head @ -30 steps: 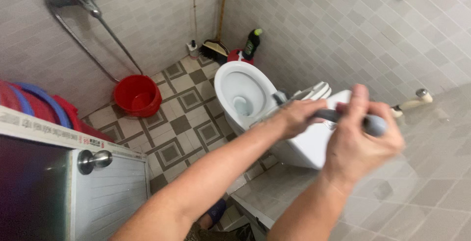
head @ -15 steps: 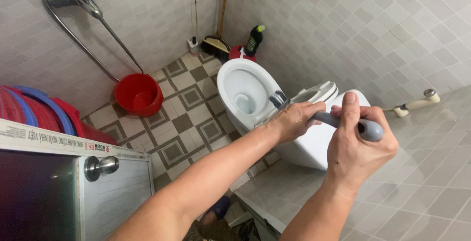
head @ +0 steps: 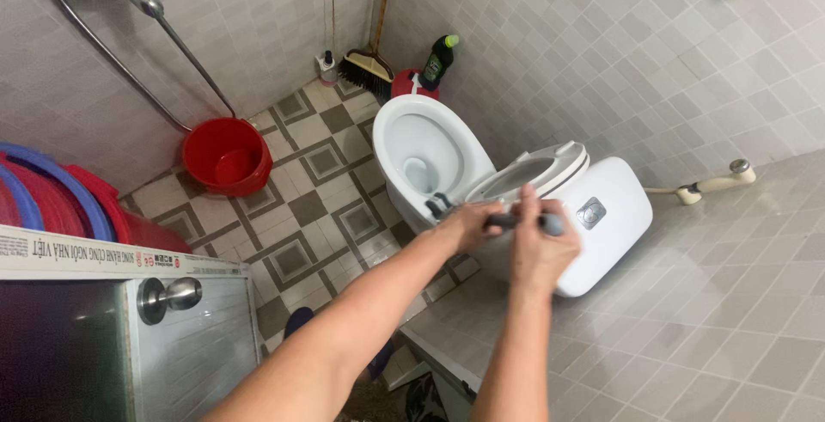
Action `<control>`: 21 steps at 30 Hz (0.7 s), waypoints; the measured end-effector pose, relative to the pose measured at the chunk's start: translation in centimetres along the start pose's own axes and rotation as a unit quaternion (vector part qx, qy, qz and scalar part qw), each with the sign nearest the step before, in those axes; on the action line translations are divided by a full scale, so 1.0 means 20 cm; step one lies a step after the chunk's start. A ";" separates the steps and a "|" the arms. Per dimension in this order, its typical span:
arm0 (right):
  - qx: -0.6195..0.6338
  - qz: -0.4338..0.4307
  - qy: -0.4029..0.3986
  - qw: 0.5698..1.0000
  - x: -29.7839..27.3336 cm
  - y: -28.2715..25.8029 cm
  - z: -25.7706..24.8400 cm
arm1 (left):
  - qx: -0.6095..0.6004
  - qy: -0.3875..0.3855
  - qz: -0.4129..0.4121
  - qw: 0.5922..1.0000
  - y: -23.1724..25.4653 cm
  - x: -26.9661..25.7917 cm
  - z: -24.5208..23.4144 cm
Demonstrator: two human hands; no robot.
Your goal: The person cleans the interior and the rim of a toilet bowl using a long-handled scrub brush.
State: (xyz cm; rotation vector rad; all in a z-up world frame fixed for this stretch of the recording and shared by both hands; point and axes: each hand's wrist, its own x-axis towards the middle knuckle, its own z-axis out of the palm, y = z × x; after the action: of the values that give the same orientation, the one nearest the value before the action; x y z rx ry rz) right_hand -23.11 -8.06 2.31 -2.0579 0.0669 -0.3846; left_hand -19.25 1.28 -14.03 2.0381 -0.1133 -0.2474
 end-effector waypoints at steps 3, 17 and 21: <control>-0.013 -0.020 -0.010 1.000 -0.11 0.08 0.10 | -0.008 0.069 0.101 0.992 -0.20 0.01 0.05; -0.068 -0.006 -0.029 0.997 -0.01 -0.06 0.05 | -0.055 0.022 0.065 0.996 -0.09 0.03 0.01; -0.054 0.008 -0.045 0.997 -0.13 0.11 0.14 | -0.009 0.067 0.029 0.997 -0.35 0.04 0.12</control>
State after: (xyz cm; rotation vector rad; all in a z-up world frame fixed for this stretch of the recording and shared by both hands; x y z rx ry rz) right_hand -24.43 -6.21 -1.44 -2.1782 0.0498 -0.2831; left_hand -19.15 2.32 -21.31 2.0244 -0.0863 -0.0757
